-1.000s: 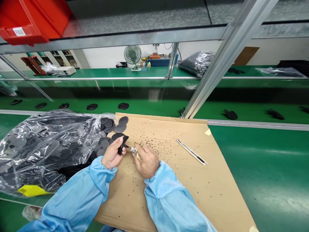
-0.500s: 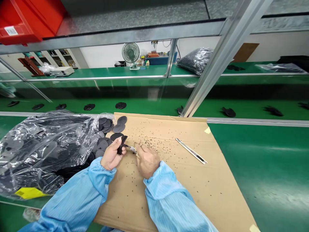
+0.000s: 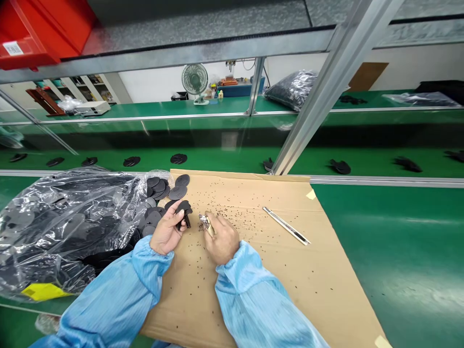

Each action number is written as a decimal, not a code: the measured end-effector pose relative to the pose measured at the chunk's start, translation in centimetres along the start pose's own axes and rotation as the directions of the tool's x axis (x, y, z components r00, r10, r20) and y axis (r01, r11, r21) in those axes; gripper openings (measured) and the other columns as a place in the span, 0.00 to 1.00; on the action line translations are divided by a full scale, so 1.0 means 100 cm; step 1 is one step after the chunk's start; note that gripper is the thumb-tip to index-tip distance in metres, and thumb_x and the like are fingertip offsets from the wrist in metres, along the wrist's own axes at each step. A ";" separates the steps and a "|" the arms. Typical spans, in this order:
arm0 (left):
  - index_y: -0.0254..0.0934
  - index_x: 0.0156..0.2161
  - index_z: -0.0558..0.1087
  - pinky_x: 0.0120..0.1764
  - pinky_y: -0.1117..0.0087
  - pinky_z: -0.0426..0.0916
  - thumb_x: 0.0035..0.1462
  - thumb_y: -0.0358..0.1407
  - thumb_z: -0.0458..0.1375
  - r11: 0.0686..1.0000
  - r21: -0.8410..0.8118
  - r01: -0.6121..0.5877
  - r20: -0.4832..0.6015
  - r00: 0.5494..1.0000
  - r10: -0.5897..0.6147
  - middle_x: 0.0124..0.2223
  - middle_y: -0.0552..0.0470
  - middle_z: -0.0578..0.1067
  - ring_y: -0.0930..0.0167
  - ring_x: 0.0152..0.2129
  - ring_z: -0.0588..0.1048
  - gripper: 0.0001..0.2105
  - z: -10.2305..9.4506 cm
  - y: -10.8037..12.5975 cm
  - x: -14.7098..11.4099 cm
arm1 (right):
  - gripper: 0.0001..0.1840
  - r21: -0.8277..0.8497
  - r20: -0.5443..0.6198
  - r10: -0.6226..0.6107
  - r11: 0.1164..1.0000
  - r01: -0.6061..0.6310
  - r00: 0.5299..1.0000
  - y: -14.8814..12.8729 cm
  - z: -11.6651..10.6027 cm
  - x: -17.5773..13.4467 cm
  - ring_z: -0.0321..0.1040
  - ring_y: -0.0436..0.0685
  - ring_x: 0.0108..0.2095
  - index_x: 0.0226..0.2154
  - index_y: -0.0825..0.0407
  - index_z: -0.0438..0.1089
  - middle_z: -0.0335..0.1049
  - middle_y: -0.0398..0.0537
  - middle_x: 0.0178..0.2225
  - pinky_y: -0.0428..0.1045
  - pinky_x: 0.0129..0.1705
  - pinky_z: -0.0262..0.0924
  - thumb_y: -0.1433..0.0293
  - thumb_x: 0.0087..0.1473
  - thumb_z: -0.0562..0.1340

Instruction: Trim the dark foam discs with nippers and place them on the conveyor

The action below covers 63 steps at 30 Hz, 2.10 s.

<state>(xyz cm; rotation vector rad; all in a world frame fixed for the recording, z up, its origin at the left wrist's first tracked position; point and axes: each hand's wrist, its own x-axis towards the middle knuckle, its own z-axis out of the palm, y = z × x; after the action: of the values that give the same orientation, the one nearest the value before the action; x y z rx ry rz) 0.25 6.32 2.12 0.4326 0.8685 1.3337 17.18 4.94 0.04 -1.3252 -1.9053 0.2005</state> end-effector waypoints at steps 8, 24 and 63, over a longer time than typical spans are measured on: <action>0.35 0.38 0.70 0.26 0.76 0.66 0.42 0.32 0.69 0.998 -0.052 -0.040 0.021 0.999 0.042 0.33 0.52 0.73 0.76 0.26 0.72 0.17 -0.003 -0.004 0.002 | 0.16 0.039 -0.017 -0.027 0.999 0.028 0.999 0.000 0.001 -0.001 0.68 0.57 0.34 0.47 0.50 0.68 0.71 0.48 0.34 0.49 0.39 0.62 0.67 0.56 0.57; 0.38 0.41 0.68 0.18 0.78 0.59 0.45 0.34 0.67 0.996 -0.048 0.070 -0.028 0.997 -0.072 0.28 0.56 0.71 0.78 0.18 0.68 0.18 -0.004 0.000 0.002 | 0.16 0.054 0.019 -0.048 0.997 0.047 0.999 -0.004 -0.002 0.001 0.67 0.57 0.33 0.47 0.51 0.68 0.70 0.49 0.34 0.49 0.38 0.62 0.67 0.56 0.56; 0.33 0.40 0.69 0.16 0.79 0.50 0.49 0.30 0.61 0.965 -0.043 0.257 0.129 0.960 -0.250 0.25 0.55 0.66 0.81 0.13 0.59 0.12 -0.002 -0.003 -0.001 | 0.18 -0.121 0.422 -0.047 0.987 0.107 0.905 -0.020 -0.007 0.000 0.68 0.58 0.37 0.50 0.50 0.65 0.70 0.50 0.38 0.49 0.40 0.59 0.68 0.56 0.57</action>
<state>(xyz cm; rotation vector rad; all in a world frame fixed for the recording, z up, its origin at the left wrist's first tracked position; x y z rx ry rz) 0.32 6.11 1.84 0.3400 0.7528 1.0823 16.23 3.87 1.60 -1.3775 -2.3670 0.3375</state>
